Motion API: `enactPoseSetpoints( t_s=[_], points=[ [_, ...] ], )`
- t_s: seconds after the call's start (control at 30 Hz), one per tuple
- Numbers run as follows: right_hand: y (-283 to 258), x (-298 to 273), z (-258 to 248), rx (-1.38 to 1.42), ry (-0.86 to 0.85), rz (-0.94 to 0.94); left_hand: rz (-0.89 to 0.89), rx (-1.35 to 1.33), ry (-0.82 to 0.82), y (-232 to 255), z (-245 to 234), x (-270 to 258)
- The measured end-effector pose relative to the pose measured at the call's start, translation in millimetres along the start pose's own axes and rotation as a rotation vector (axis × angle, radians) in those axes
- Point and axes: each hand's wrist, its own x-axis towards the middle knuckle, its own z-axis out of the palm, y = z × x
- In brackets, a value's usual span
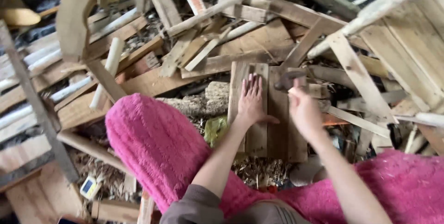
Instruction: Hammering nails into wooden boards to assemble a small structure
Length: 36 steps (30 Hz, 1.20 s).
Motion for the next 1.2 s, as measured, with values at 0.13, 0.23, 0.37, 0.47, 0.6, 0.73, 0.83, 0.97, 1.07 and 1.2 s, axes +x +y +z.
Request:
enactPoseSetpoints(
  t_s=[0.13,0.23,0.37,0.47,0.6,0.73,0.83,0.97,1.07,1.2],
  points=[
    [-42.9,9.1,-70.0,0.357,0.018,0.035,0.021,0.000,-0.008,1.4,9.4,4.8],
    [-23.5,3.5,-58.7,0.312,0.179,-0.076,0.024,-0.018,-0.014,2.8,16.0,4.1],
    [0.5,-27.5,33.1,0.033,0.132,0.017,0.027,-0.012,0.061,1.9,-3.5,-6.0],
    [19.6,-25.8,51.3,0.024,0.069,0.102,0.029,-0.012,0.067,1.9,21.6,-3.1],
    [51.5,-16.1,46.5,0.310,0.121,0.140,0.047,-0.038,0.081,-0.8,11.5,-1.3],
    [74.8,-32.0,39.0,0.787,0.082,0.474,-0.163,-0.227,0.408,-28.1,37.0,19.3],
    [81.3,-38.3,43.6,0.973,0.167,0.658,-0.554,-0.253,0.426,-48.9,2.7,0.1],
    [83.6,-27.3,26.3,1.095,0.262,0.744,-0.686,-0.343,-0.147,-127.3,106.6,10.0],
    [70.8,-31.5,4.6,1.086,0.291,0.725,-0.612,-0.845,-0.076,-113.4,119.6,-10.7],
    [61.5,-31.8,-1.0,1.073,0.294,0.662,-0.654,-1.119,0.092,-79.9,68.0,-36.2]
  ],
)
